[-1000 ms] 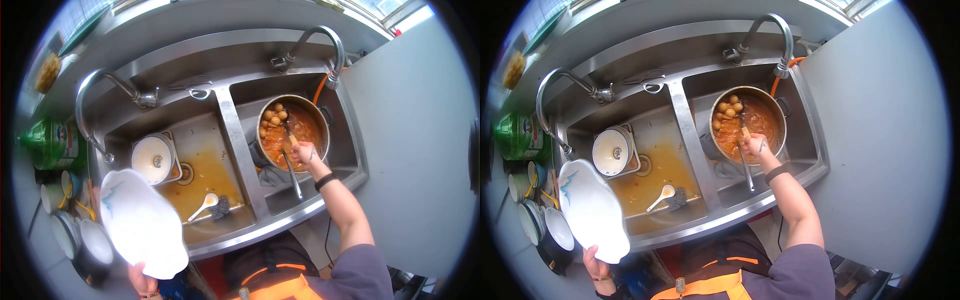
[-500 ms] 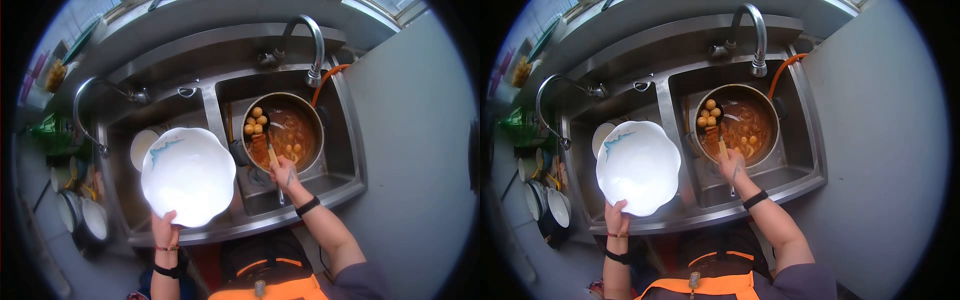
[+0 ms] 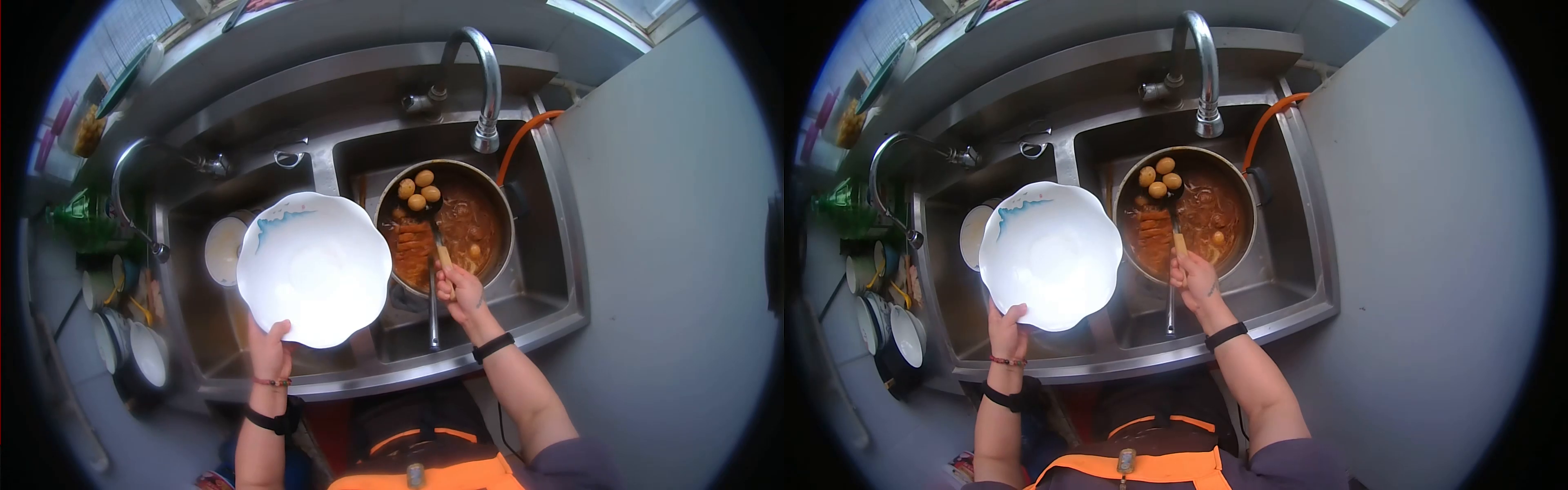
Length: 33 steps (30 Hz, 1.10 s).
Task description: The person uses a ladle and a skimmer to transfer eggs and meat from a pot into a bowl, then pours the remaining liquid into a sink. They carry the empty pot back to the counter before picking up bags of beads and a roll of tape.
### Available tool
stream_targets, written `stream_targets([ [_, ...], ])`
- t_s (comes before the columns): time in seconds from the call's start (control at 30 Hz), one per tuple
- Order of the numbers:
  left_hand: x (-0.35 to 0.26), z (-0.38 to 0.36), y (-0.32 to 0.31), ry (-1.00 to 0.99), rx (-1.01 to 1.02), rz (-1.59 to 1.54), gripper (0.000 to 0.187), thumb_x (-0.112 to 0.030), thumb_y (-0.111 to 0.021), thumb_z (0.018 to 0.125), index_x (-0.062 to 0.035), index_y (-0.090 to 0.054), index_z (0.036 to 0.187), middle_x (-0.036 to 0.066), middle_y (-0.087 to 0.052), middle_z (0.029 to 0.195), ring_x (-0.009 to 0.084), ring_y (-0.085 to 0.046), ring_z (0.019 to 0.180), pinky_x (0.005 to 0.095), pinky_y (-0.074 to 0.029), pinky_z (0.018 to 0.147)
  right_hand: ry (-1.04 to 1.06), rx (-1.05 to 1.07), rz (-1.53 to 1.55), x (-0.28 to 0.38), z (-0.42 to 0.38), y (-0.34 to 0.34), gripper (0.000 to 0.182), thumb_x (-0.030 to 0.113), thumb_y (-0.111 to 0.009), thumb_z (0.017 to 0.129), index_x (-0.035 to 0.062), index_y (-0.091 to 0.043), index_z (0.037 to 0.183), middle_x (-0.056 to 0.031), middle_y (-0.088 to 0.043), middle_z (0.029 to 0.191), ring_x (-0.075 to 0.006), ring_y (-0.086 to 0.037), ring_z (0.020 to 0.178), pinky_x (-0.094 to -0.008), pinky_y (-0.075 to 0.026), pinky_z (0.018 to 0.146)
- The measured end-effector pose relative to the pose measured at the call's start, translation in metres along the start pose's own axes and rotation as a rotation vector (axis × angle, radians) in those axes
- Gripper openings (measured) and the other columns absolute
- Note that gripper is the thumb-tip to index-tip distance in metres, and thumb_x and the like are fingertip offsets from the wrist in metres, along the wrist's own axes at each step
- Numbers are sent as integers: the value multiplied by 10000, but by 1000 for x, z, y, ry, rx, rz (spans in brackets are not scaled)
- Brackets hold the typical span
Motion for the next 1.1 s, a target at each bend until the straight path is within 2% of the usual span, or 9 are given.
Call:
stream_targets([
  [0.17,-2,0,-8,22,9,21,611,65,-467,692,-16,-314,1279,161,-487,1124,287,-558,978,343,-558,686,-39,27,0,1,2,3,167,108,-480,898,-1,-501,1023,-26,-476,756,-76,-409,550,-193,-327,465],
  [0.27,-2,-3,-10,43,16,15,613,71,-466,689,-12,-316,1278,154,-487,1127,284,-549,994,349,-545,723,50,-16,-126,4,5,4,163,108,-477,901,-7,-503,1014,-30,-480,755,-80,-412,554,-198,-332,465],
  [0.33,2,-1,-9,29,23,-7,613,75,-466,687,-11,-320,1276,149,-487,1131,283,-541,1007,351,-533,750,21,-36,87,6,19,1,151,101,-473,901,-15,-504,993,-36,-481,752,-86,-415,557,-202,-335,464],
  [0.43,4,-3,-3,15,19,-20,612,84,-469,681,-10,-331,1270,140,-485,1138,280,-525,1032,355,-506,803,64,-81,205,15,30,-9,142,97,-472,900,-20,-504,974,-41,-482,749,-92,-418,560,-207,-336,463],
  [0.57,4,-6,-1,21,12,-23,603,90,-471,679,-9,-349,1261,135,-482,1145,276,-514,1047,358,-484,838,113,-92,89,18,16,-20,134,96,-471,901,-14,-503,970,-38,-477,746,-91,-417,561,-205,-337,468],
  [0.73,7,-4,10,9,7,-40,599,81,-474,687,-12,-348,1264,136,-482,1146,276,-512,1050,356,-487,830,132,-41,-159,11,-22,-25,166,99,-468,902,-8,-500,1024,-31,-475,753,-84,-416,568,-198,-336,484],
  [0.93,-3,-12,22,27,-28,-25,629,67,-477,689,-21,-322,1292,141,-480,1150,288,-528,1035,355,-530,763,-141,31,94,-4,-37,-21,192,120,-467,904,-5,-497,1046,-27,-480,774,-78,-413,580,-195,-336,490],
  [1.07,-8,-17,31,27,-26,-19,647,53,-477,692,-32,-305,1310,150,-481,1153,299,-548,1015,352,-568,689,-155,30,103,-10,-49,-16,187,117,-466,902,-4,-500,1040,-27,-481,777,-76,-407,571,-192,-336,485],
  [1.1,-7,-17,34,30,-25,-22,647,53,-477,692,-32,-305,1310,150,-481,1153,299,-548,1015,352,-568,689,-100,-23,-34,-8,-53,-12,184,117,-472,900,-1,-504,1037,-25,-481,769,-75,-408,564,-193,-337,478],
])
Point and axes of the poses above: each hand's wrist, its own z-axis towards the middle knuckle, its own y-axis out of the back of the hand, x = y × z, the point moved 5 cm from there along z, towards the middle knuckle
